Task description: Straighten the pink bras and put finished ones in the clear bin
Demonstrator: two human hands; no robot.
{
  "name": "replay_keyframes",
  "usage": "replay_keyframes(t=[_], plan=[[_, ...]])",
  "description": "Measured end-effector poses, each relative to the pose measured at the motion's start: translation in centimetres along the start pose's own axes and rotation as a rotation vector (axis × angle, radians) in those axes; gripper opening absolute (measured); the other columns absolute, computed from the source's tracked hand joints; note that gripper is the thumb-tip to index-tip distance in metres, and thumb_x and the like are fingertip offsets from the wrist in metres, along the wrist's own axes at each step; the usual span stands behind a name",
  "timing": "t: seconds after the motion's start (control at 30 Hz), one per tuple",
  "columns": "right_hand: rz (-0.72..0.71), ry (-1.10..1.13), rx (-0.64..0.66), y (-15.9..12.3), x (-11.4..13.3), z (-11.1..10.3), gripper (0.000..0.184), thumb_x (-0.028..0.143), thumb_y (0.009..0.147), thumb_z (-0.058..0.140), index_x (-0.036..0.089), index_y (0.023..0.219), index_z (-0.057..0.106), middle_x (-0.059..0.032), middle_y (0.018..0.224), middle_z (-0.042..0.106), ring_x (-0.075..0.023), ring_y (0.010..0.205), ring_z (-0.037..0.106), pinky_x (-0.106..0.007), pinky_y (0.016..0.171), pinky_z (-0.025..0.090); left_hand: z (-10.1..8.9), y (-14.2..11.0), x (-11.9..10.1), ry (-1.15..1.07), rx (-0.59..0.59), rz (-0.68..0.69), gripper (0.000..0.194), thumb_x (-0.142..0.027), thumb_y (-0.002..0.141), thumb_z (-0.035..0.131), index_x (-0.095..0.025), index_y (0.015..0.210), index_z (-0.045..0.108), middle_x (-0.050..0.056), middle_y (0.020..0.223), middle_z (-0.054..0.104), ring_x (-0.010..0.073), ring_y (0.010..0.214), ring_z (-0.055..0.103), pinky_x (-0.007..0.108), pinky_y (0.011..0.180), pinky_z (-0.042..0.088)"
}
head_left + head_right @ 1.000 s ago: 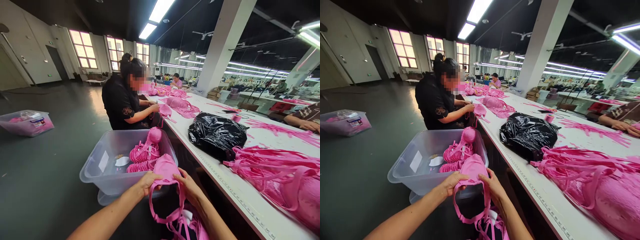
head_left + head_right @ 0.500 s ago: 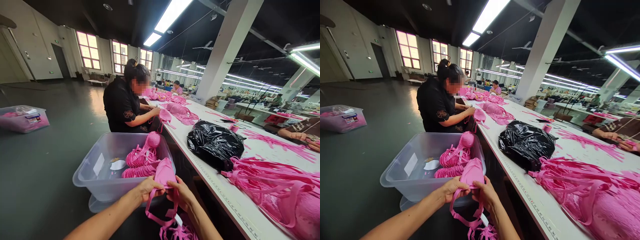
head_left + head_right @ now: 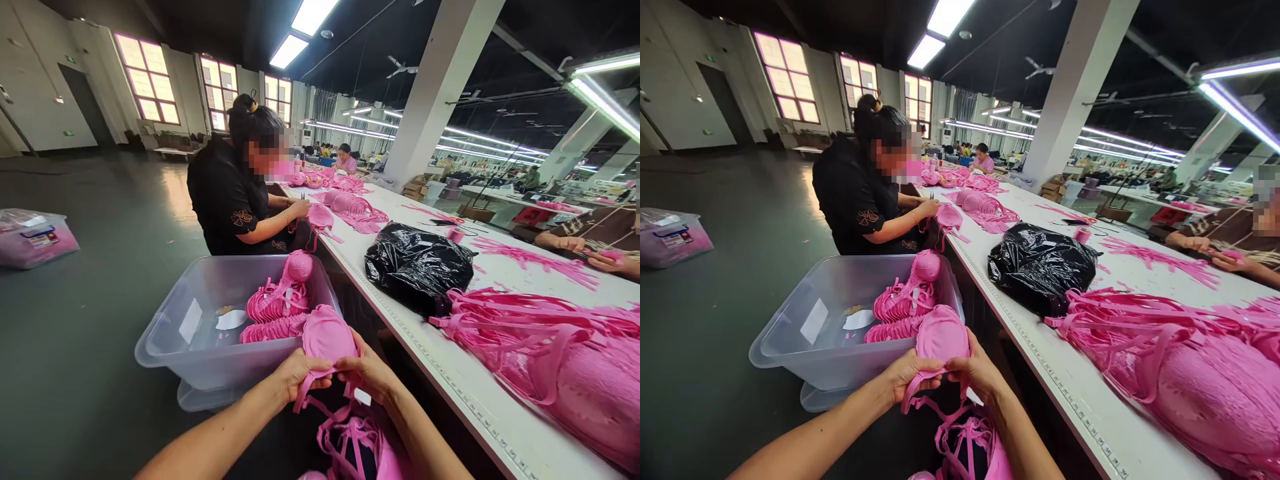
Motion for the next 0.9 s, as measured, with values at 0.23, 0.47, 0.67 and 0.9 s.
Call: replay_keyframes(t=[0.23,0.47,0.67,0.9], plan=[[0.045,0.023,-0.029,-2.6,-0.5,-0.3,0.096,0.007,0.049,0.067,0.025,0.135,0.028,0.0014,0.082,0.064,-0.0104,0.047,0.057,-0.021,0.045,0.046,2.3,-2.3,1.4,0.088,0.026,0.143,0.029,-0.009,0.052,0.077,-0.007,0.078,0.066,0.005,0.062,0.067,0.0113,0.045,0.056,0.023,0.048,0.048],[0.032,-0.179,-0.078,-4.8,-1.0,-0.6,0.104,0.009,0.054,0.064,0.023,0.142,0.011,0.0032,0.063,0.063,-0.0152,0.040,0.056,-0.017,0.031,0.034,3.9,-3.8,3.9,0.117,0.014,0.127,0.021,-0.007,0.050,0.073,-0.009,0.070,0.065,0.002,0.055,0.063,0.0107,0.046,0.054,0.022,0.048,0.044],[0.032,-0.270,-0.050,-7.2,0.4,-2.3,0.106,0.001,0.052,0.064,0.025,0.143,0.016,0.0062,0.061,0.062,-0.0145,0.046,0.057,-0.020,0.038,0.040,3.5,-3.3,2.3,0.037,0.131,0.117,0.038,-0.020,0.063,0.076,-0.012,0.099,0.064,0.011,0.096,0.070,0.0238,0.089,0.065,0.034,0.082,0.051],[-0.016,-0.314,0.043,-10.0,0.3,-3.7,0.102,0.003,0.052,0.068,0.027,0.141,0.024,0.0030,0.073,0.067,-0.0146,0.051,0.057,-0.023,0.045,0.045,5.3,-1.9,1.6,-0.114,0.052,0.095,0.024,-0.028,0.075,0.066,-0.011,0.090,0.065,0.011,0.089,0.071,0.0268,0.097,0.063,0.039,0.093,0.046]])
Point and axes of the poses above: each hand's wrist, its own y-axis towards the middle knuckle, its own z-axis out of the palm, x = y × z, the point moved 2 cm from there along y, towards the middle knuckle
